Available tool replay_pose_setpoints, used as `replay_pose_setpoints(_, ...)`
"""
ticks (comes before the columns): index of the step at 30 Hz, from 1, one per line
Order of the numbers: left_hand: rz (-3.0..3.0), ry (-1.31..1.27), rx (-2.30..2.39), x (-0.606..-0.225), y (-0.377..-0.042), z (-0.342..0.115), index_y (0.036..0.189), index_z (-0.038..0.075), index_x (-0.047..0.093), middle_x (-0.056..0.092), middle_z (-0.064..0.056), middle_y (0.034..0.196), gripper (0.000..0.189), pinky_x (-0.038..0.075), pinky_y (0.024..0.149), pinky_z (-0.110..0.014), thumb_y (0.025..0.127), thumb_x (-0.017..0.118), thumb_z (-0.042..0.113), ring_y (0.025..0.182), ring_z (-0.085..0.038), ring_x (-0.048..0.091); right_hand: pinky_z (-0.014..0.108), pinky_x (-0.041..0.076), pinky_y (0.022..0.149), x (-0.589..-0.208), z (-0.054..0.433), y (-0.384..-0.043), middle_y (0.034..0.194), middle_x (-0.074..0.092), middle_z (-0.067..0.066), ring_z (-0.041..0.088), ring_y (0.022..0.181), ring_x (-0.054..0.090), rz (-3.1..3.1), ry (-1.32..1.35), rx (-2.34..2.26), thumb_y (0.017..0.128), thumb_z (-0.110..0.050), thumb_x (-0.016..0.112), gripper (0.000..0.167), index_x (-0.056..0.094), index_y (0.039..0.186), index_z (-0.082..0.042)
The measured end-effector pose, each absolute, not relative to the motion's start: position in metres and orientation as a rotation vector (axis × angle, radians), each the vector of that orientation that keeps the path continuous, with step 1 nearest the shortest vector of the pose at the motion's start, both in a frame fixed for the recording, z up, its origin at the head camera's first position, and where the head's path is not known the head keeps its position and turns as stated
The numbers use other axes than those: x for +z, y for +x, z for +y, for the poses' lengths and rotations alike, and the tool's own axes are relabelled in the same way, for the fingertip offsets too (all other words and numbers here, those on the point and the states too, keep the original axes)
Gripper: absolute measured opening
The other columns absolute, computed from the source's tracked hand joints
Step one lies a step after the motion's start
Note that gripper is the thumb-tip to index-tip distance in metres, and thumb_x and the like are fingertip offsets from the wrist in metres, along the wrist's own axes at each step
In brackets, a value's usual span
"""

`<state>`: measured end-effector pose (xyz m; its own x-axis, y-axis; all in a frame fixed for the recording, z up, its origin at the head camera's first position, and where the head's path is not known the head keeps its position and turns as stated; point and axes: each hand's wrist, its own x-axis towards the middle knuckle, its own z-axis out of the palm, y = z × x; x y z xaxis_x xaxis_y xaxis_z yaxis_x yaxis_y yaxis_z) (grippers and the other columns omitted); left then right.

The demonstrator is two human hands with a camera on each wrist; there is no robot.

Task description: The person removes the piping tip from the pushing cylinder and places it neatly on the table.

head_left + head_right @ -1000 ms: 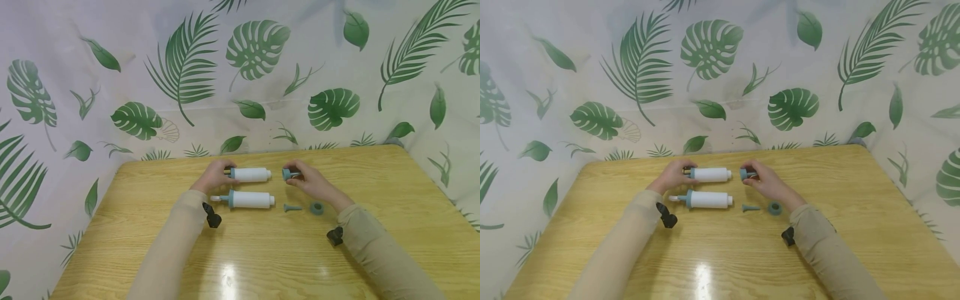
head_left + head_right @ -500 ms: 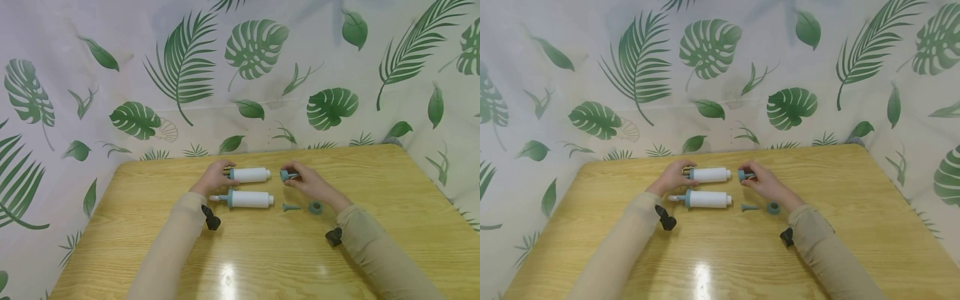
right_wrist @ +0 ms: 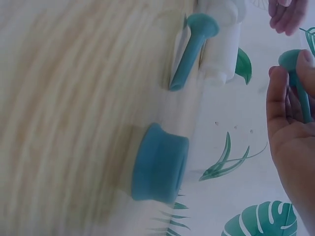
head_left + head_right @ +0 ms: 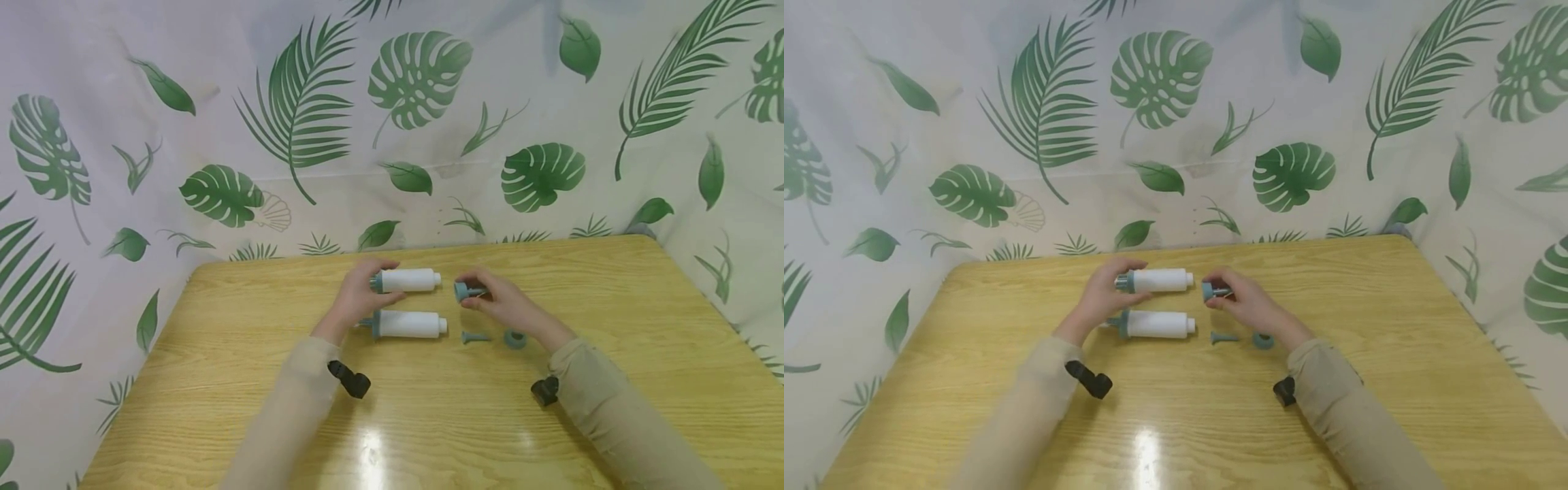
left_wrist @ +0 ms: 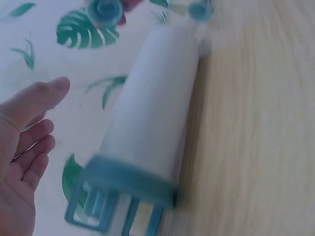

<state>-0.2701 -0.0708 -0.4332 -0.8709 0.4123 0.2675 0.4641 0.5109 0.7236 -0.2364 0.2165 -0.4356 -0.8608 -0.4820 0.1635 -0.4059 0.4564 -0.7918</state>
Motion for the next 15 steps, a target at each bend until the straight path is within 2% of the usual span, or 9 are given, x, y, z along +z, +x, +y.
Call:
replay_pose_setpoints(3, -2.570, -0.850, -1.369, -0.433, -0.256, -0.062, 0.124, 0.004, 0.060, 0.061, -0.010, 0.121, 0.052, 0.042, 0.098, -0.044, 0.078, 0.081, 0.016, 0.115, -0.026, 0.053, 0.037, 0.050, 0.089, -0.434, 0.214, -0.232, 0.115, 0.061, 0.014, 0.033, 0.111, 0.057, 2.580, -0.818, -1.381, 0.093, -0.015, 0.061, 0.038, 0.052, 0.127, 0.001)
replay_pose_setpoints(8, -2.491, -0.920, -1.437, -0.437, -0.238, -0.045, 0.123, 0.003, 0.059, 0.061, -0.008, 0.121, 0.051, 0.044, 0.097, -0.039, 0.078, 0.080, 0.015, 0.112, -0.023, 0.055, 0.036, 0.052, 0.084, -0.431, 0.206, -0.226, 0.113, 0.062, 0.011, 0.027, 0.104, 0.061, 2.537, -0.857, -1.360, 0.094, -0.019, 0.060, 0.037, 0.054, 0.126, -0.001)
replay_pose_setpoints(11, -2.450, -0.951, -1.462, -0.440, -0.231, -0.036, 0.121, 0.004, 0.060, 0.060, -0.009, 0.119, 0.049, 0.045, 0.096, -0.033, 0.078, 0.080, 0.014, 0.109, -0.021, 0.055, 0.040, 0.054, 0.077, -0.429, 0.202, -0.222, 0.110, 0.063, 0.011, 0.029, 0.094, 0.062, 2.494, -0.860, -1.366, 0.095, -0.020, 0.058, 0.037, 0.054, 0.126, -0.001)
replay_pose_setpoints(15, -2.427, -0.952, -1.491, -0.442, -0.225, -0.028, 0.120, 0.005, 0.060, 0.061, -0.009, 0.116, 0.047, 0.044, 0.095, -0.028, 0.078, 0.080, 0.013, 0.107, -0.020, 0.056, 0.048, 0.054, 0.071, -0.428, 0.199, -0.219, 0.109, 0.063, 0.011, 0.035, 0.090, 0.062, 2.443, -0.844, -1.376, 0.096, -0.023, 0.058, 0.039, 0.053, 0.127, -0.001)
